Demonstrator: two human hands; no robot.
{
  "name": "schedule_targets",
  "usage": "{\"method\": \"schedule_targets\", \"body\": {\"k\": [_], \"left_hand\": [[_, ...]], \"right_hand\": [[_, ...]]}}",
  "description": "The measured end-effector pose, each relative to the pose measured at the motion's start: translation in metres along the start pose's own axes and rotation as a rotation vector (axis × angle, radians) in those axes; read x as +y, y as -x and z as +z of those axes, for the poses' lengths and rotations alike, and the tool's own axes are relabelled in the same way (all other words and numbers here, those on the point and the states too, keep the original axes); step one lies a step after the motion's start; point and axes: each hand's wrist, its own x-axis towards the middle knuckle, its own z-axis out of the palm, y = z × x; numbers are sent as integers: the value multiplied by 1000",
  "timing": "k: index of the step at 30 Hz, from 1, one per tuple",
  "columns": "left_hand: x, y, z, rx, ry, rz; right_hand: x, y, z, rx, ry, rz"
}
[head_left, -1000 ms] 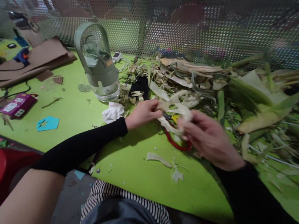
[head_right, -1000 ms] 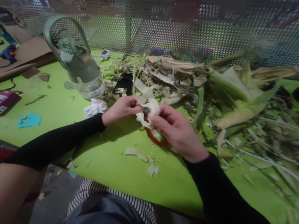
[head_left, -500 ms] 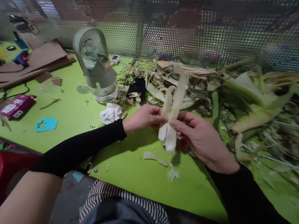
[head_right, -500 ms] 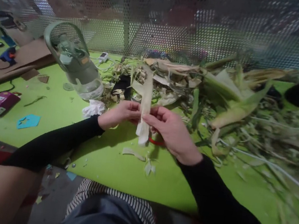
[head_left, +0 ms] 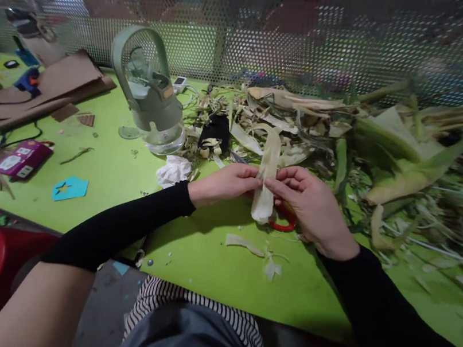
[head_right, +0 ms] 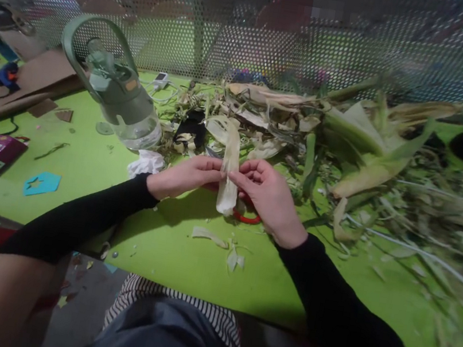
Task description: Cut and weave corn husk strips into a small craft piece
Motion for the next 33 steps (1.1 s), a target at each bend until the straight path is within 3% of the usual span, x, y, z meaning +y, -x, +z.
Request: {"method": "schedule_targets", "body": {"k": [5, 12, 18, 24, 33], "left_hand": [[-1, -1, 5, 94, -67, -6], [2, 4, 11, 75, 51, -66], [-2, 8, 13, 75, -107, 66], [-5, 6, 14, 203, -226, 75], [-8, 4, 14, 208, -142, 99]], "right_hand": [[-1, 2, 2, -24, 17, 7], [1, 2, 7, 7, 1, -20], [0, 2, 10, 30, -18, -19], [0, 5, 10, -9, 32, -30], [-3, 8, 9, -62, 98, -62]]}}
